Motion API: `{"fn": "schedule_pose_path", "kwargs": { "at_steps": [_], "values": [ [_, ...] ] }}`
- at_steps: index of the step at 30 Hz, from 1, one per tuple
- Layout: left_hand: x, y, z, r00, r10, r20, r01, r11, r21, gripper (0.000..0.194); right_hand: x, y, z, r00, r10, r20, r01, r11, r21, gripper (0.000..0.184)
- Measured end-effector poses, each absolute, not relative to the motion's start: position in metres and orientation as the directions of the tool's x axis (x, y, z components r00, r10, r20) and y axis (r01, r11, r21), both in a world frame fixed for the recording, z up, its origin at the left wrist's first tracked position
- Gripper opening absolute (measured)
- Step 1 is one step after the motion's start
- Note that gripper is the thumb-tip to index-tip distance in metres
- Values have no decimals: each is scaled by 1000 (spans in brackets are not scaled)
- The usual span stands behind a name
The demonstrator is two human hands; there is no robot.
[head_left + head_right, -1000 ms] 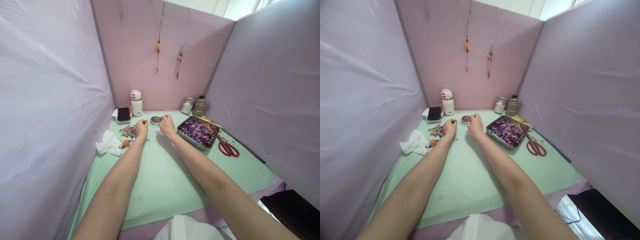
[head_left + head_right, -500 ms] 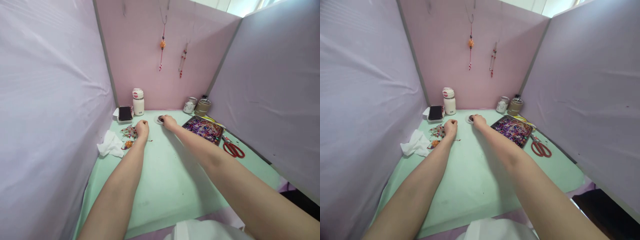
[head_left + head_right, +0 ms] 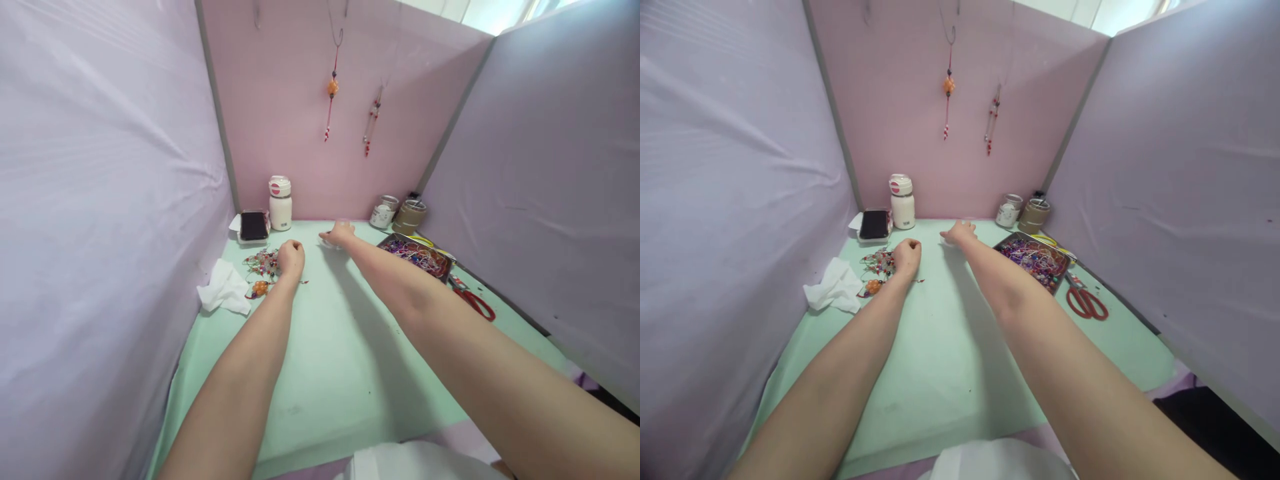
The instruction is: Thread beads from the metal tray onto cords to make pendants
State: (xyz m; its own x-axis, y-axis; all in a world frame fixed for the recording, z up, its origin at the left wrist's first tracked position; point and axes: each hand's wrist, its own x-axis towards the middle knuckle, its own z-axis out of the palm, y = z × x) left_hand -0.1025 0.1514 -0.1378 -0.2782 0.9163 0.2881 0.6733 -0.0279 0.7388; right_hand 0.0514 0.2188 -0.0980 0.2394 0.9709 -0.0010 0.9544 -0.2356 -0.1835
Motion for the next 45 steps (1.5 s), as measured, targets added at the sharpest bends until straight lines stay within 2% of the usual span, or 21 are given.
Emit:
{"fn": "schedule_pose_path", "kwargs": {
  "at_steps": [3, 8, 13, 17, 20, 24, 31, 38, 42, 45],
  "values": [
    [-102, 150, -137, -264, 922, 285, 690, -26, 724, 21, 47, 220, -102, 182, 983, -35, 966, -185, -182, 65],
    [-102, 149, -137, -248, 930, 272, 717, -13, 697, 22, 57, 211, -93, -41, 995, -96, 975, 19, -220, 46],
    [-104, 150, -140, -233, 932, 276, 756, -5, 654, 23, 83, 200, -84, -258, 957, -132, 933, 211, -291, 57],
    [-104, 150, -140, -219, 937, 274, 763, -11, 646, 23, 94, 200, -84, -339, 929, -147, 909, 283, -307, 62],
    [-104, 150, -140, -217, 933, 288, 752, -29, 659, 22, 94, 200, -84, -311, 937, -159, 912, 247, -328, 66],
    [-103, 150, -139, -247, 900, 360, 716, -82, 693, 21, 89, 199, -84, -178, 969, -170, 938, 114, -328, 78],
    [-103, 148, -135, -321, 815, 482, 651, -180, 737, 18, 78, 200, -89, -117, 983, -144, 940, 62, -336, 77],
    [-104, 147, -135, -321, 814, 484, 616, -209, 760, 16, 70, 201, -91, -70, 990, -121, 947, 27, -320, 63],
    [-104, 147, -135, -321, 809, 492, 615, -217, 758, 16, 71, 202, -93, -57, 994, -95, 948, 24, -318, 71],
    [-103, 147, -134, -318, 822, 472, 616, -199, 762, 16, 71, 203, -93, -16, 1000, 15, 954, 19, -300, 71]
  ]
}}
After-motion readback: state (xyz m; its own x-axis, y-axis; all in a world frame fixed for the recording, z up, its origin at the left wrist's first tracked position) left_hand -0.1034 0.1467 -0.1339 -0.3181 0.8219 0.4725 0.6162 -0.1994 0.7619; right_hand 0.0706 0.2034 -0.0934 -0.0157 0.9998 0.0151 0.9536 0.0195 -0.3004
